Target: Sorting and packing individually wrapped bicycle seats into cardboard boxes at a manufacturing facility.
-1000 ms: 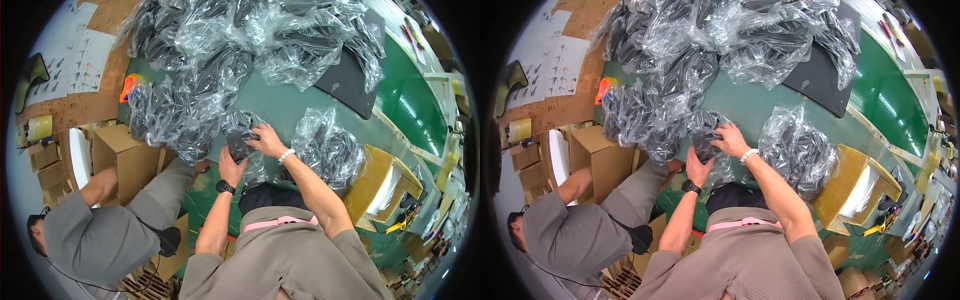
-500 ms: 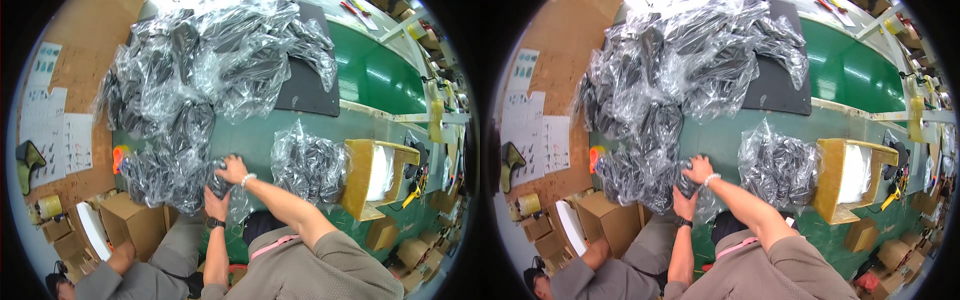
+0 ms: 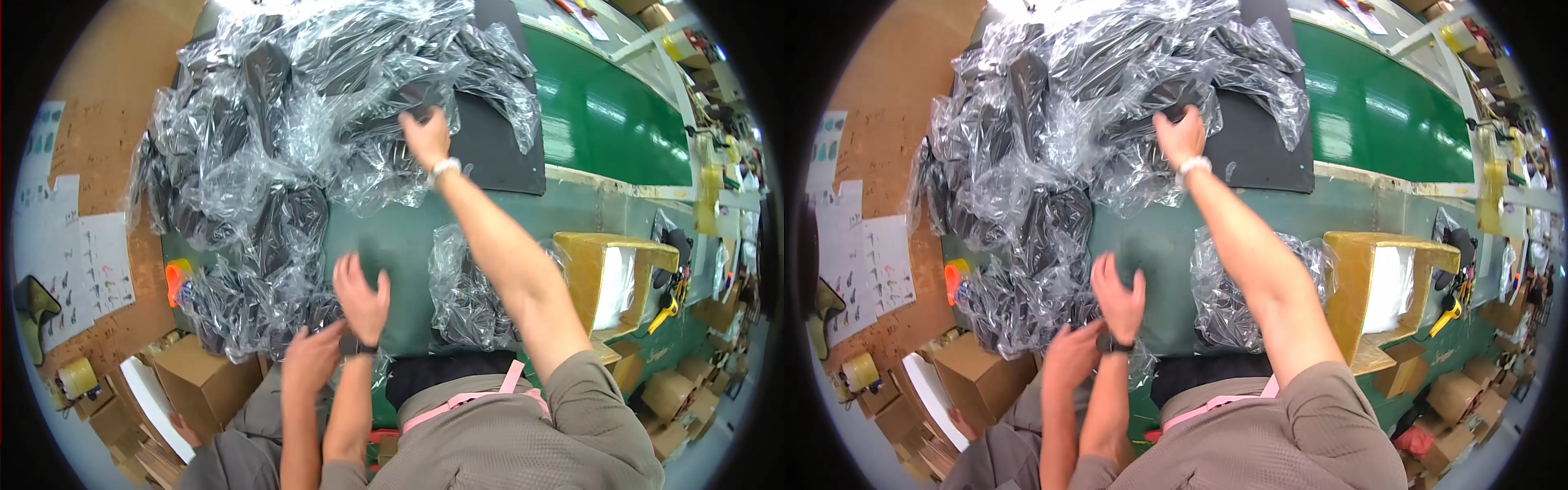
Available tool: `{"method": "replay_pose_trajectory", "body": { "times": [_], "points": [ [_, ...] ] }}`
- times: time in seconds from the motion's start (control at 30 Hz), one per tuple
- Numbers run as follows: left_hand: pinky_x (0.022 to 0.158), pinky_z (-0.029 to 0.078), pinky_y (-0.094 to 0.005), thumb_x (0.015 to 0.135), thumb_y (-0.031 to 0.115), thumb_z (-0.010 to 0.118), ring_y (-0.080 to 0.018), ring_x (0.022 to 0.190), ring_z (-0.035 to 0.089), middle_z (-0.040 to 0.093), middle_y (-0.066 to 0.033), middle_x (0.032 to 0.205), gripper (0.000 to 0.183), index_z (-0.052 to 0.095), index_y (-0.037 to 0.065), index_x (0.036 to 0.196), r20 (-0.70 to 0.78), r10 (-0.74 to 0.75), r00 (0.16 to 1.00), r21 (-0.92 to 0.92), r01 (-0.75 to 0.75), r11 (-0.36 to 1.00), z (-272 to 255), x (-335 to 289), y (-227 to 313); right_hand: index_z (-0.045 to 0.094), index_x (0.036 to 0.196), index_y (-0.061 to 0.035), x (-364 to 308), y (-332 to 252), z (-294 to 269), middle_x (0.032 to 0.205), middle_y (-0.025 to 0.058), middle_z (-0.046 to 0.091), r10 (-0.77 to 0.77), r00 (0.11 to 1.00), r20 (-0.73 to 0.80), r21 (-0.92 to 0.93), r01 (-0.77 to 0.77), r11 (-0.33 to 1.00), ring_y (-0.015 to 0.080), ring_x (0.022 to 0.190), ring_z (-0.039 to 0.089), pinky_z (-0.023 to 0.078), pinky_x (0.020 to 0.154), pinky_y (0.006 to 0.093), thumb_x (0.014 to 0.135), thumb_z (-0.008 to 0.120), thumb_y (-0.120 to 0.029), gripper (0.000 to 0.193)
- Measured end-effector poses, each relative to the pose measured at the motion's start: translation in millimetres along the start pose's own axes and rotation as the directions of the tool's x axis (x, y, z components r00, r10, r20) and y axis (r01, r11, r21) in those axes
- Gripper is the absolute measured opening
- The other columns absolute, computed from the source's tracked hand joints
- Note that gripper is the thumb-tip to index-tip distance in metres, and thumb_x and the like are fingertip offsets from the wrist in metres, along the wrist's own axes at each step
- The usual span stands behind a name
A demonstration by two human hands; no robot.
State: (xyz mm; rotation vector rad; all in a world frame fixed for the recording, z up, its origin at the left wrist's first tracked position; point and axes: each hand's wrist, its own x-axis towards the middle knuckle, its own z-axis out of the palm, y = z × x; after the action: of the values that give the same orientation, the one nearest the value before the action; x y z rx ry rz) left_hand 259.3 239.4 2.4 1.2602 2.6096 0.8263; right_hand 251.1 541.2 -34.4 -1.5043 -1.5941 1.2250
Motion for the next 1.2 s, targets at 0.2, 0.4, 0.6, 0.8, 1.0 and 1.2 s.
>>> {"method": "replay_pose_trajectory", "body": {
  "times": [0.2,0.4,0.6,0.8,1.0,1.2],
  "points": [
    [0.101,0.036,-0.0476,0.078,0.022,0.069,-0.0420,0.121,0.041,0.046,-0.0254,0.128,0.060,0.046,-0.005,0.125,0.014,0.035,0.999,-0.133,-0.033,0.991,94,140,29,0.060,0.095,0.0018,40,-9,-9,0.080,0.0066,0.063,0.403,0.899,0.173,0.382,-0.438,0.814,0.0194,0.066,0.061,0.051,0.066,0.0351,0.075,0.072,-0.017,0.030],
    [0.101,0.032,-0.0527,0.074,0.031,0.072,-0.0415,0.124,0.038,0.044,-0.0226,0.133,0.060,0.051,0.004,0.124,-0.055,0.055,0.997,0.122,-0.048,0.991,129,153,30,0.056,0.094,-0.0004,-11,6,-105,0.071,0.0037,0.059,0.348,0.933,-0.091,0.546,-0.245,0.801,0.0131,0.054,0.056,0.044,0.049,0.0276,0.079,0.066,-0.013,0.022],
    [0.100,0.035,-0.0482,0.082,0.022,0.058,-0.0315,0.122,0.043,0.047,-0.0144,0.130,0.052,0.045,0.009,0.131,0.006,0.316,0.949,0.277,-0.305,0.911,155,166,52,0.052,0.095,-0.0071,-114,61,-186,0.082,0.0011,0.056,0.407,0.911,-0.065,0.594,-0.292,0.749,0.0097,0.063,0.050,0.043,0.053,0.0249,0.087,0.055,-0.008,0.009],
    [0.070,0.052,-0.0429,0.085,0.013,0.053,-0.0344,0.076,0.064,0.064,-0.0175,0.087,0.036,0.045,-0.002,0.118,0.188,0.099,0.977,0.243,-0.144,0.959,161,185,44,0.054,0.098,-0.0026,-215,59,-141,0.077,-0.0016,0.052,0.456,0.836,0.305,0.265,-0.534,0.803,0.0069,0.065,0.050,0.043,0.055,0.0226,0.075,0.066,-0.003,0.025],
    [0.073,0.050,-0.0424,0.085,0.019,0.055,-0.0351,0.088,0.065,0.065,-0.0215,0.095,0.042,0.050,-0.008,0.116,0.415,-0.078,0.907,-0.530,0.310,0.789,99,117,61,0.057,0.094,0.0015,-225,123,-67,0.074,0.0100,0.059,0.301,0.925,0.232,-0.135,-0.275,0.952,0.0219,0.068,0.057,0.048,0.067,0.0345,0.068,0.071,-0.014,0.034],
    [0.088,0.043,-0.0326,0.091,0.013,0.054,-0.0175,0.097,0.055,0.060,-0.0100,0.111,0.041,0.047,-0.007,0.126,0.517,-0.311,0.798,-0.796,0.582,0.169,18,-32,31,0.062,0.107,-0.0006,-215,143,-62,0.098,0.0177,0.065,0.435,0.728,0.530,0.086,-0.557,0.826,0.0321,0.090,0.063,0.049,0.082,0.0398,0.084,0.060,-0.021,0.031]
  ]
}}
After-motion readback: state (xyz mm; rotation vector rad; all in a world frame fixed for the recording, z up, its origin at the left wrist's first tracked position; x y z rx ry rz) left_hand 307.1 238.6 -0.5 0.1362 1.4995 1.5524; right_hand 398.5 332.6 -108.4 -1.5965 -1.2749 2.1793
